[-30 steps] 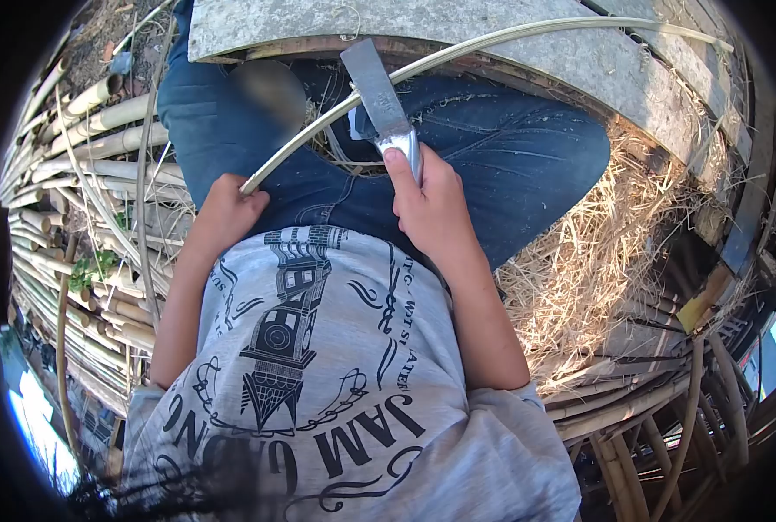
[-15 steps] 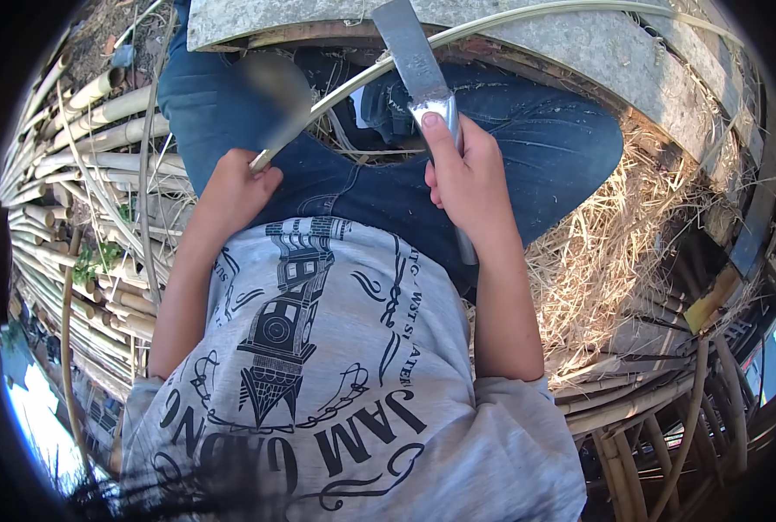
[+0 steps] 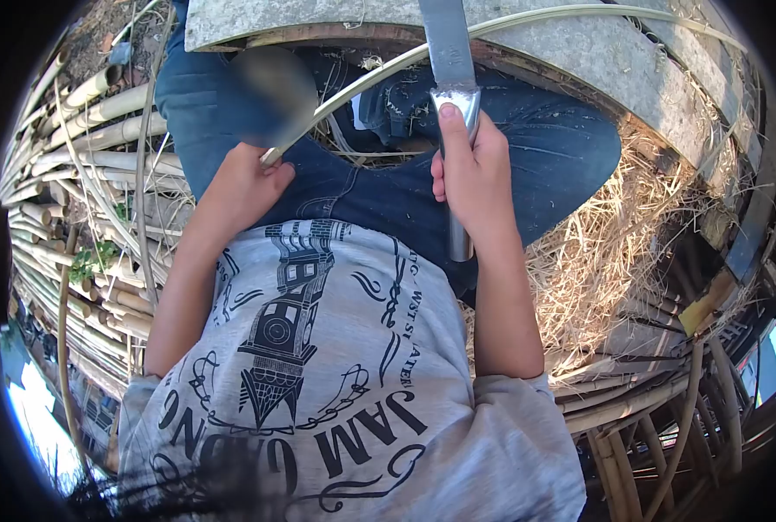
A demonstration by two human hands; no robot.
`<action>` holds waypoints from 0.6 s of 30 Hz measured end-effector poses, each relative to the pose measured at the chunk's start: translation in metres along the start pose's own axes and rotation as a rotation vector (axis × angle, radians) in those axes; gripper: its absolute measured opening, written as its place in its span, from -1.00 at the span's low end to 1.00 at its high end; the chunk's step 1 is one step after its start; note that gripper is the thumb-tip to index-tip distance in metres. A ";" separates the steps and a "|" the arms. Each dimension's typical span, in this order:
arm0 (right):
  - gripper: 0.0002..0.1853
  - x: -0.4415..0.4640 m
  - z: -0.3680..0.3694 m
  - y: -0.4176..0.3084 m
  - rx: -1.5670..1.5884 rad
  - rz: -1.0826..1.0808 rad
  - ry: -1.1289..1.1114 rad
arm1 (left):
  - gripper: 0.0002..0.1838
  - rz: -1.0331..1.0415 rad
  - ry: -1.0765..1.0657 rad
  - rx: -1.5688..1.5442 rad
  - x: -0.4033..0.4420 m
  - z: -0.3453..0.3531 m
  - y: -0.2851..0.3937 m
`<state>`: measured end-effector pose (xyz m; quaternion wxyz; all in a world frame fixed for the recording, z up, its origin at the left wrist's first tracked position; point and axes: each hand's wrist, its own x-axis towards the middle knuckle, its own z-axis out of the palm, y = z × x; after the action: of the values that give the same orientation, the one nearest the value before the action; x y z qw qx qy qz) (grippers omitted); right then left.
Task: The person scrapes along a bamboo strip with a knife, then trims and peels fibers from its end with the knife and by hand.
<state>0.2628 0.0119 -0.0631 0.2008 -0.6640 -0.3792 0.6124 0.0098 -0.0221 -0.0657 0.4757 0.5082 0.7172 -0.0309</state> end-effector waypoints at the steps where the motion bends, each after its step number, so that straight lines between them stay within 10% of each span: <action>1: -0.60 -0.005 0.007 0.002 -0.028 0.008 -0.056 | -0.67 0.025 0.015 0.001 0.002 0.002 0.003; 18: -0.57 0.000 -0.009 0.005 -0.044 0.004 -0.170 | -0.62 0.127 0.063 0.011 0.010 0.003 0.009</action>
<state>0.2725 0.0105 -0.0650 0.1524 -0.6146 -0.4069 0.6584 0.0184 -0.0126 -0.0710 0.4513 0.5562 0.6977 0.0114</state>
